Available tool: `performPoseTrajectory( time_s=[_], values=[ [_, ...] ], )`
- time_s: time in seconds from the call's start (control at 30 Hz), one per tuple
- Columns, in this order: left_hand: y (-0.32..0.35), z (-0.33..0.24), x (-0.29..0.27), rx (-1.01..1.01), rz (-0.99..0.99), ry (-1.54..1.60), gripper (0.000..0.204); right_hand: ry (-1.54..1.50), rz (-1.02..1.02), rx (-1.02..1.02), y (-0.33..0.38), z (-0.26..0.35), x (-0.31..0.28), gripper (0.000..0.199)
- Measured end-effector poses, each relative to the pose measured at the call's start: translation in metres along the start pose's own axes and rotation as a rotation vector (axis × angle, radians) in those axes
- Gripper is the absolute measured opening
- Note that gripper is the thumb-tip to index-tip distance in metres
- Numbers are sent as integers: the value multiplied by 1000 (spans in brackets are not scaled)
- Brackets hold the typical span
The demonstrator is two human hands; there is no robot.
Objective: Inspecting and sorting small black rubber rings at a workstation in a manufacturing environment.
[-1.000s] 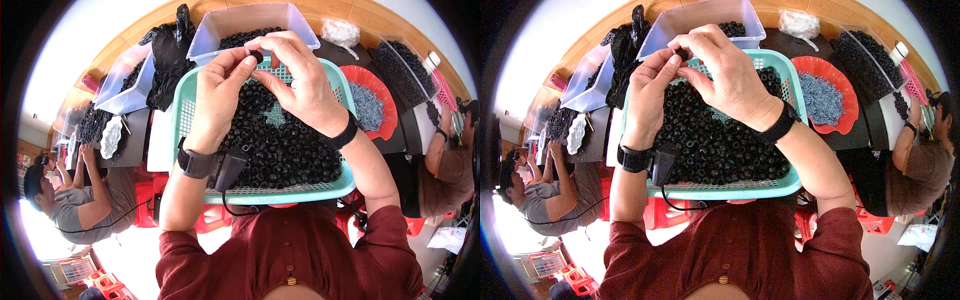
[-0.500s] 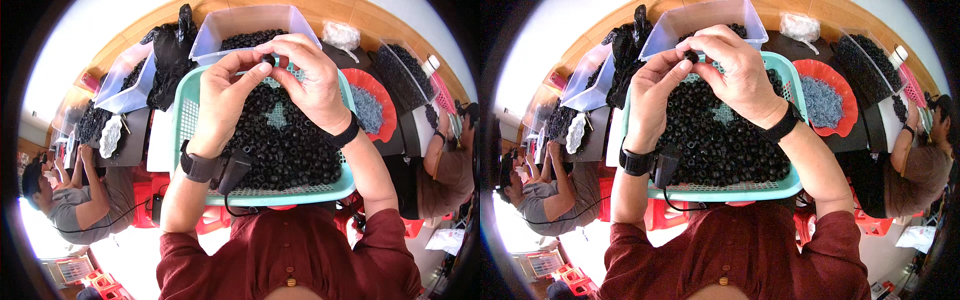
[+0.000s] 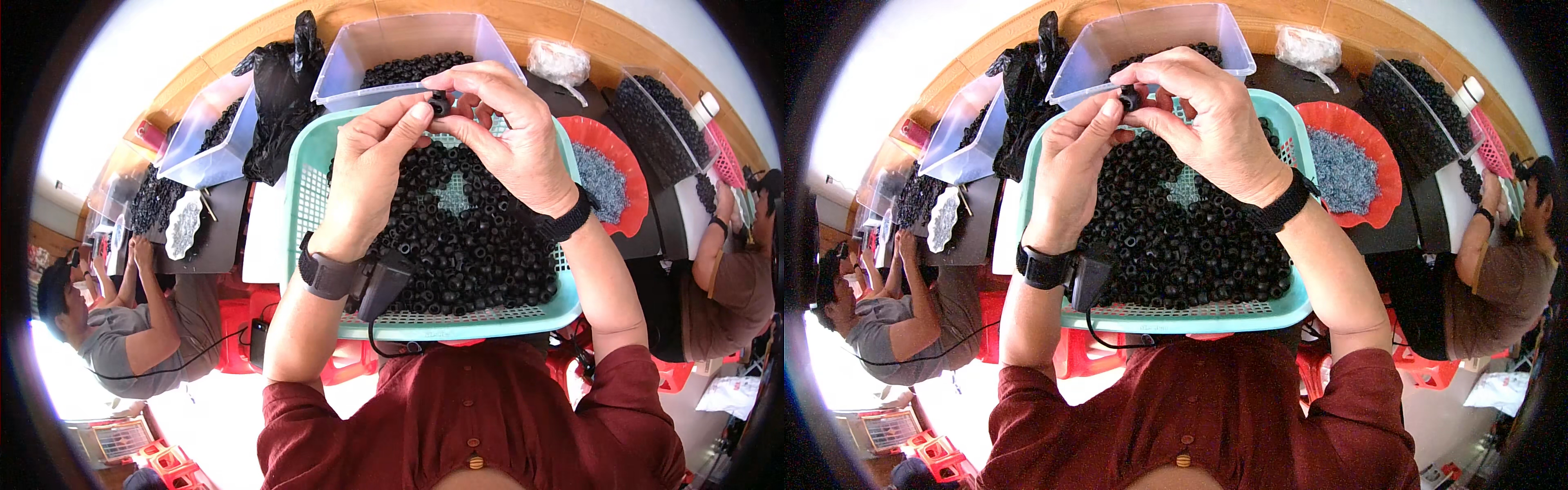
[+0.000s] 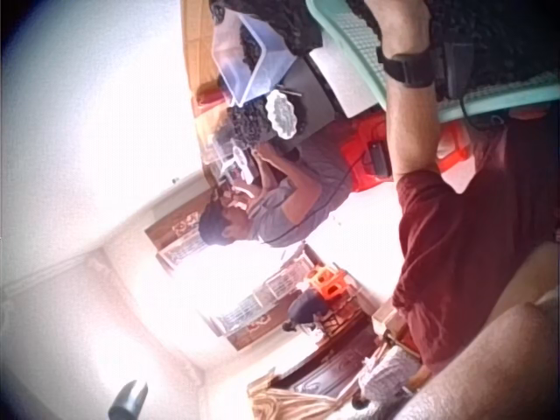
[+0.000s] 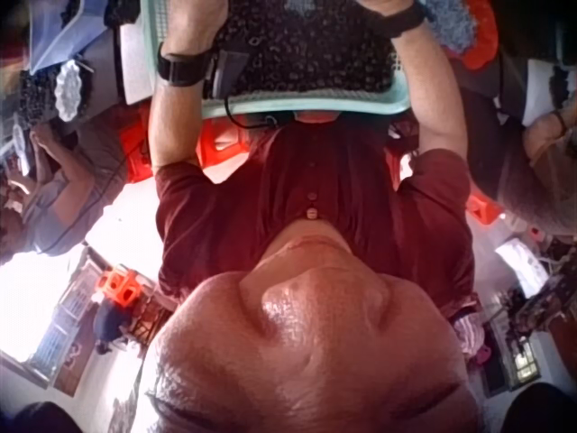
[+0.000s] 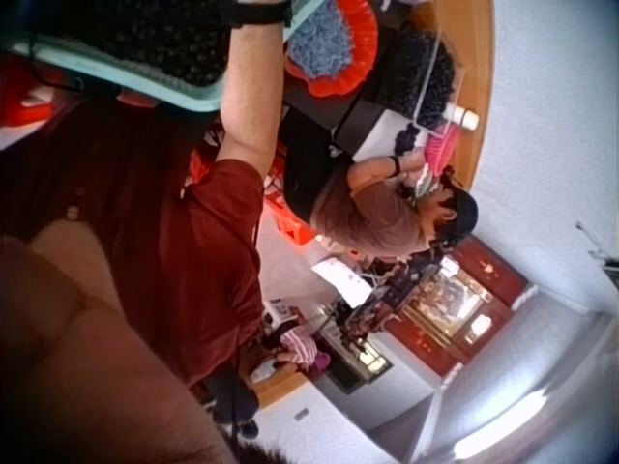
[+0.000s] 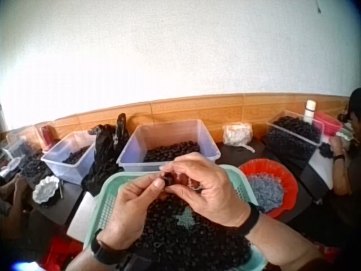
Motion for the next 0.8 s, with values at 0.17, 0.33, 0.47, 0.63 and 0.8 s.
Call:
performPoseTrajectory(
  time_s=[0.17, 0.33, 0.47, 0.63, 0.8],
  values=[
    [0, 1, 1, -73, 22, 146, 26, -33, 1, 101, 2, -5, 0, 29],
    [-1, 3, 1, -107, 44, 179, 24, -221, 23, 241, 5, -18, 3, 31],
    [0, 1, 1, -107, 53, 179, 24, -271, 55, 302, 6, -23, 5, 34],
    [-1, 0, 1, -98, 56, 182, 23, -306, 74, 335, 5, -23, 7, 33],
    [-1, 0, 2, -110, 62, 188, 23, -372, 78, 387, 5, -22, 7, 33]
  ],
)
Point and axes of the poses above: each hand's wrist, its own y-axis away from the middle knuckle, its own x-axis out of the palm, z = x × y, the point moved 5 cm from there along -y, towards the middle knuckle, and after that the axes turned 12 degrees about -z, right-handed, at the moved point
